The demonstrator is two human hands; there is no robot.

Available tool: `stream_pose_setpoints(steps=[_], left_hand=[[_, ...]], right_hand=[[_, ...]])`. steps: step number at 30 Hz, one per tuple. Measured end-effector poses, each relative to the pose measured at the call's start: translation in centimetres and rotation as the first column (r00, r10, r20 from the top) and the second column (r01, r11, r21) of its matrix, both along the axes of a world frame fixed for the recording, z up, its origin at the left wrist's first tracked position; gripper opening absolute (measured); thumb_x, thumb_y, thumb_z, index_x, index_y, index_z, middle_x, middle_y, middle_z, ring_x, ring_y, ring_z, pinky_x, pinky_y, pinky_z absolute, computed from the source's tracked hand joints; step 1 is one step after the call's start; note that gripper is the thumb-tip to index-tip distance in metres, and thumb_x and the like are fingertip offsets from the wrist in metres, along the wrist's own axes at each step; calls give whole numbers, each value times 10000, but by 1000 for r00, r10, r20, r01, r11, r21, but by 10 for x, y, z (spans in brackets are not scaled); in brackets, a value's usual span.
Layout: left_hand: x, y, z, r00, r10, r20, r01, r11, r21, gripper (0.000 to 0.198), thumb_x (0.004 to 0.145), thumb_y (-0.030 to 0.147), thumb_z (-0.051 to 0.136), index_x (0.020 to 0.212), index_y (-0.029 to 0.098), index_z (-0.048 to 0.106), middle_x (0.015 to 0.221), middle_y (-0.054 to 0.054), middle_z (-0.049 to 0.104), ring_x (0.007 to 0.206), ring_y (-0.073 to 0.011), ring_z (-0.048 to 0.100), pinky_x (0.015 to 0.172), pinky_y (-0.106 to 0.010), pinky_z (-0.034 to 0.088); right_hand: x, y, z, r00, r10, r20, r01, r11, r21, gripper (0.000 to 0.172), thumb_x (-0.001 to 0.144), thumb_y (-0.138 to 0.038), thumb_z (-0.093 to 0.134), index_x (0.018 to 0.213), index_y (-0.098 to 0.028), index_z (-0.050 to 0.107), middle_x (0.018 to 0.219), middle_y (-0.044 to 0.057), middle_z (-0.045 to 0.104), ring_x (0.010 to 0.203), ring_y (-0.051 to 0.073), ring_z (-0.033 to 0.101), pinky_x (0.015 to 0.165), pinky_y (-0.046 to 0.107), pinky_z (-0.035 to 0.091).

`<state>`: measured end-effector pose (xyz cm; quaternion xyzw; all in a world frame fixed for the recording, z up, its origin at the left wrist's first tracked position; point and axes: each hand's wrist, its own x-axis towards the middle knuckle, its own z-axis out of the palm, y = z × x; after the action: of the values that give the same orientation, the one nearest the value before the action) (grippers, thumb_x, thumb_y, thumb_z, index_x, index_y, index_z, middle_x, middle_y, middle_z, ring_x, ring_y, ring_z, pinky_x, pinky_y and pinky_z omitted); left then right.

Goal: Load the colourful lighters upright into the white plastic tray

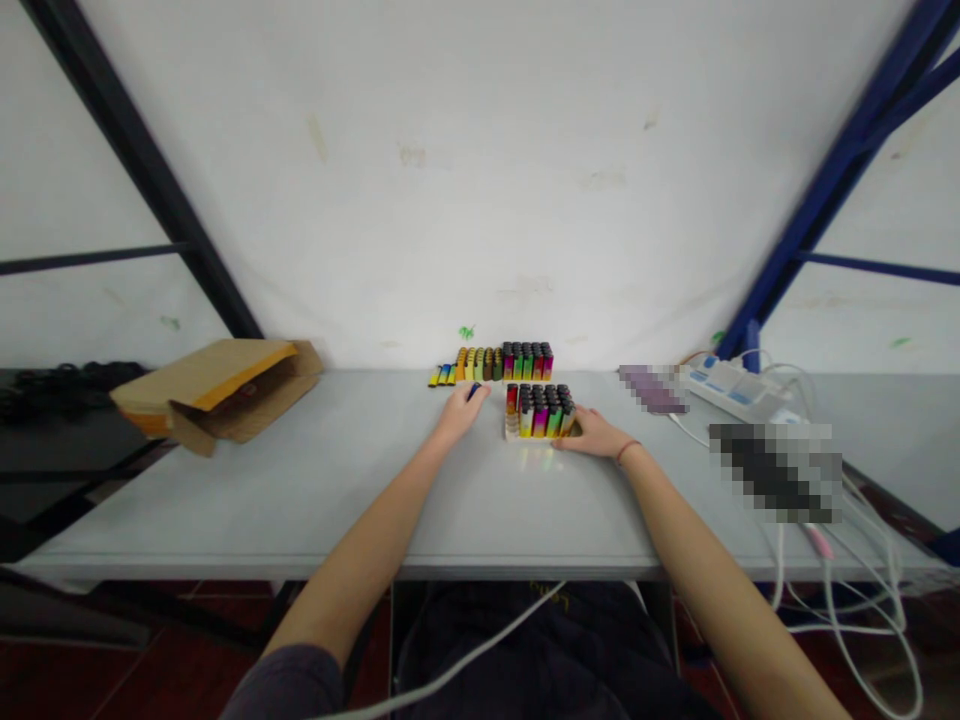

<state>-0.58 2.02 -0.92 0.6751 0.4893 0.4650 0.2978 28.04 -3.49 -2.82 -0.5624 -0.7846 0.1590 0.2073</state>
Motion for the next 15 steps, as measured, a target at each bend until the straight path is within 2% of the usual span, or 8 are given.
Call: stream_pose_setpoints(steps=[2,5,10,15], left_hand=[[2,-4,3,1000,-17,-3,17,1000,-10,272,859,335,562,627,225,474,583,35,473,630,-156,478,627,-269,365],[4,-7,5,999,19,41,-20,999,31,262,848,269,559,617,227,442,587,38,448,629,-151,451,630,-273,341],[8,-6,-2,984,58,168,-64,997,31,224,869,253,530,665,232,442,603,46,429,626,-145,434,623,-263,343],[9,-6,-6,987,33,158,-35,999,9,223,874,251,531,670,230,441,611,53,421,638,-141,434,631,-256,343]], right_hand=[[0,0,0,1000,-3,5,3,1000,-14,675,751,-527,773,1338,-220,641,1372,132,691,1276,400,624,1157,626,389],[0,0,0,1000,-6,5,6,1000,-15,685,747,-529,776,1342,-219,638,1388,135,682,1286,401,618,1166,626,380],[0,0,0,1000,-2,-4,2,1000,-13,696,746,-531,775,1348,-211,633,1390,138,680,1291,401,614,1162,631,380],[-1,0,0,1000,-14,7,14,1000,-6,671,743,-538,781,1321,-221,655,1348,132,703,1246,398,641,1145,619,406]])
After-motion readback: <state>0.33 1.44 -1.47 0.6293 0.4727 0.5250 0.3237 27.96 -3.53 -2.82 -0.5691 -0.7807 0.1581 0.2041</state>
